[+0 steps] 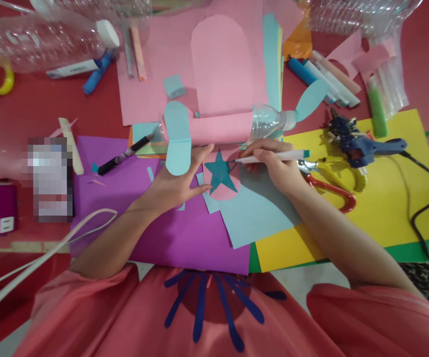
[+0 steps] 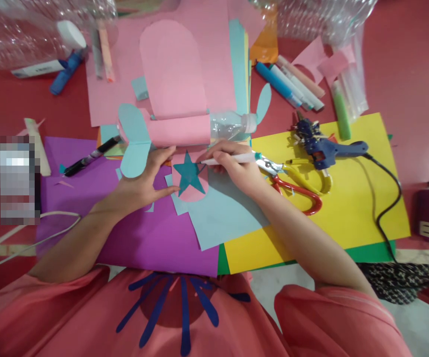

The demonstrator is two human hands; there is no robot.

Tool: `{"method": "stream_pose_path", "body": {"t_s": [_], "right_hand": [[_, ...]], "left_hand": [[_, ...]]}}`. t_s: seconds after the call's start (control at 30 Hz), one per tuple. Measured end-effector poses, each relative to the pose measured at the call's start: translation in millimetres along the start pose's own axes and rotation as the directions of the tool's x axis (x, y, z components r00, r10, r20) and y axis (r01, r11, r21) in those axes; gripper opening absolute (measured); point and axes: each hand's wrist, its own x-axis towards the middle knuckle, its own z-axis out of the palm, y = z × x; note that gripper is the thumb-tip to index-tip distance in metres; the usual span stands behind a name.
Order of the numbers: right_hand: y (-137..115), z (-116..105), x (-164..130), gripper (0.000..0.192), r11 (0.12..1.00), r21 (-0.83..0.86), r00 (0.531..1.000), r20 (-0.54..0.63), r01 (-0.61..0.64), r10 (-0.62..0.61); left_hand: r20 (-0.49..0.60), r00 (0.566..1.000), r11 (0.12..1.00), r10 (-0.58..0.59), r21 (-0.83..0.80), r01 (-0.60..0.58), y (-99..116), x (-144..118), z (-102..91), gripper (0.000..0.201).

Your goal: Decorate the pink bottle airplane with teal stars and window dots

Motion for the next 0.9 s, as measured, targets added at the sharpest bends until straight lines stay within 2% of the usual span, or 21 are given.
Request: {"method": "stream_pose_path", "body": {"t_s": [0.1,0.2,0.3,0.57,0.9], "right_hand": [[-0.2,-1.6,-0.3,0.019,0.998,-0.063,0.998,0.061,0.011,-0.007],[0.4,-1.7,-0.2,0.016,0.992,-0.128,0.997,0.074,0.022,-0.012],[2.2,-0.2,0.6,0.015,0.985,-0.166,0.997,0.064,0.052,-0.042],[4.1,2.7,1.0,0.014,0.976,-0.214,0.999,0.036,0.038,-0.031],[0.6,3.3,0.5,0.014,0.969,-0.245,0.998,0.058,0.029,-0.016]], "left_hand": [[-0.002,1.000,1.000,-0.002,0.005,0.002,0.1,0.0,-1.0,0.080],[0.000,1.000,1.000,0.016,-0.003,-0.016,0.6,0.0,0.4,0.083],[-0.001,1.000,1.000,0.014,0.000,-0.014,1.5,0.3,1.4,0.085],[0.012,1.000,1.000,0.009,0.030,-0.010,2.3,0.7,-0.1,0.086],[0.036,0.999,0.999,-0.015,0.028,0.014,3.6,1.8,-1.4,0.084]]}}
